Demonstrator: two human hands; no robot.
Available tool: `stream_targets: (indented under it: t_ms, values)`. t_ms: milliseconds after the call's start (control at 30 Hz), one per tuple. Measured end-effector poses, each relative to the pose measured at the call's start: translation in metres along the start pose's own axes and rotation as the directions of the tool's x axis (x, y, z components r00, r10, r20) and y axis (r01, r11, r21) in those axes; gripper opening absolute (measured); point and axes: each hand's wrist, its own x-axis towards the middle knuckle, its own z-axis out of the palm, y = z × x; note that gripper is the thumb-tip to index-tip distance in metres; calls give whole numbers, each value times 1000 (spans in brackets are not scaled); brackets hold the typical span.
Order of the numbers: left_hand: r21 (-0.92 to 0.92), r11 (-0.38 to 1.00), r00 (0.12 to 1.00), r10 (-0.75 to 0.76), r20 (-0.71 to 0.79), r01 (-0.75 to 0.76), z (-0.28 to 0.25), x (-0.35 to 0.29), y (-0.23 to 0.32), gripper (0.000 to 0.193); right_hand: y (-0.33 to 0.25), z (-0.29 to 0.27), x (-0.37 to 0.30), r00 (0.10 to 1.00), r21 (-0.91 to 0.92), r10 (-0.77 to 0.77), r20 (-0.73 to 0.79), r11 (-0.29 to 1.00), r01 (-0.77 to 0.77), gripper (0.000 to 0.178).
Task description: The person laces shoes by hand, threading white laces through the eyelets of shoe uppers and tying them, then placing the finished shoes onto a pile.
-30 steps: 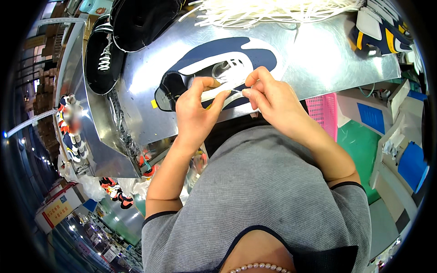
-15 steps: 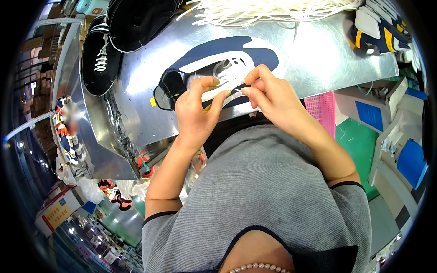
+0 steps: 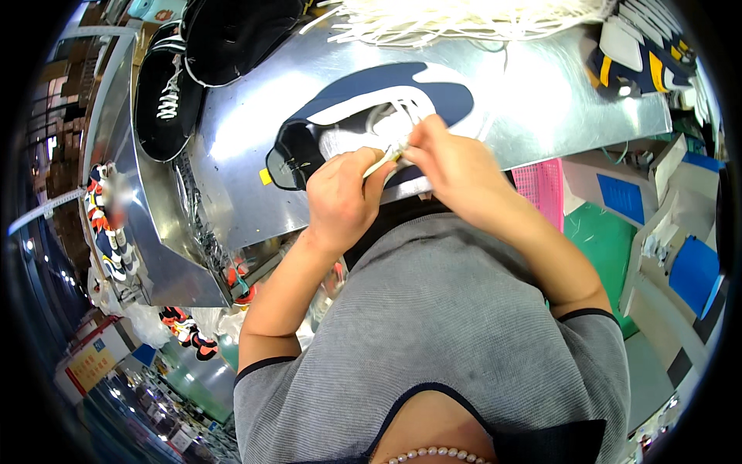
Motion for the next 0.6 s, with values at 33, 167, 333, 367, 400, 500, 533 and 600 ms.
stream_targets:
  t_ms: [33, 167, 333, 367, 400, 500, 533, 600]
  values:
    - [19, 1000, 1000, -23, -20, 23, -3, -3, 1, 38, -1, -18, -10, 1000, -47, -2, 12, 999, 3, 20]
    - [22, 999, 999, 32, 15, -32, -5, -6, -1, 40, -25, -50, 3, 979, 62, -181, -93, 980, 187, 14]
    - [8, 997, 997, 80, 21, -80, -6, -10, -2, 40, -29, -24, 43, 927, -252, -229, 298, 917, 308, 16]
    - [0, 997, 996, 83, 20, -83, -6, -12, -2, 40, -30, -23, 45, 925, -359, -132, 355, 895, 266, 17]
    - [-11, 996, 996, 90, 24, -89, -7, -11, -2, 40, -30, -23, 46, 926, -264, -143, 349, 933, 243, 17]
    - [-56, 995, 995, 86, 58, -83, -7, -8, -1, 41, -16, -20, 42, 951, 18, -115, 287, 993, 115, 21]
    - [-56, 996, 994, 70, 84, -66, -10, -6, 1, 42, -16, -23, 44, 967, 157, -171, 190, 977, 142, 21]
    - [-48, 998, 992, 54, 117, -49, -12, -4, 2, 43, -14, -30, 49, 972, 413, -236, -25, 882, 225, 22]
